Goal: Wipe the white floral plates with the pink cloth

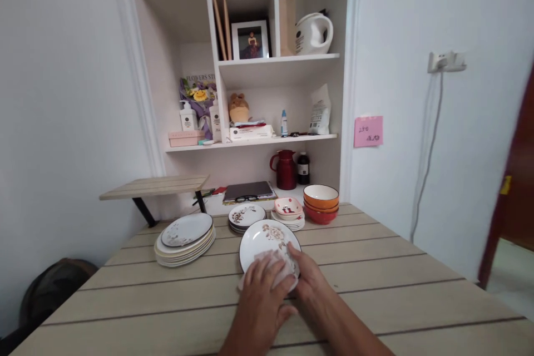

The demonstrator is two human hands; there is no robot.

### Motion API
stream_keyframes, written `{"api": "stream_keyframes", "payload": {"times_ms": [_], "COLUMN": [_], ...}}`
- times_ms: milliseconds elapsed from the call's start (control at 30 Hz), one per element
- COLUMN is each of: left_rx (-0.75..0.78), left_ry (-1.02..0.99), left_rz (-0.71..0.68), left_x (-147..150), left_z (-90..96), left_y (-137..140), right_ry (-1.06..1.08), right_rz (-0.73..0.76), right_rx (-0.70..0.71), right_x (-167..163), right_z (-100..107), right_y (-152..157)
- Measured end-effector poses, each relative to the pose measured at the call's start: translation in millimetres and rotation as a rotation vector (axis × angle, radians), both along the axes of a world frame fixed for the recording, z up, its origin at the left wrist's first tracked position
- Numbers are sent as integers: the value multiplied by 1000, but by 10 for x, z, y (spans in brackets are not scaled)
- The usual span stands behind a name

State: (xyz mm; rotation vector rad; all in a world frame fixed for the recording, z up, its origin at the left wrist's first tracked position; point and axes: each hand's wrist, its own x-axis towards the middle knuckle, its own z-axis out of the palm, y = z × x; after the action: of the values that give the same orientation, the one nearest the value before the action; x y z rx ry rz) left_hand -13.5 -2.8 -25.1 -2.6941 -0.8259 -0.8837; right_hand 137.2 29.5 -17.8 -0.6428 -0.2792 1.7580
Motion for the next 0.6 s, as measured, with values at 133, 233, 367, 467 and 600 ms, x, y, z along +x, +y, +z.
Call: {"api": "stream_keyframes", "payload": {"times_ms": [133, 233, 367, 467, 600], "left_rx": [53, 107, 122, 55, -101], "left_ry": [-42, -56, -30, -48, -126], "left_rz": [141, 180, 151, 172, 103], "left_x": [57, 46, -39, -106, -156], "left_z": [24, 28, 42, 64, 91], "left_y": [27, 39, 44, 42, 4], "right_ry": [1, 0, -77, -116, -135], "right_rz": [-20, -88, -160, -145, -167], "right_rx": [63, 111, 122, 93, 142], "right_x": [69, 103, 174, 236, 227], "right_z": [83, 113, 97, 68, 31], "right_y": [-32, -45, -35, -26, -30]}}
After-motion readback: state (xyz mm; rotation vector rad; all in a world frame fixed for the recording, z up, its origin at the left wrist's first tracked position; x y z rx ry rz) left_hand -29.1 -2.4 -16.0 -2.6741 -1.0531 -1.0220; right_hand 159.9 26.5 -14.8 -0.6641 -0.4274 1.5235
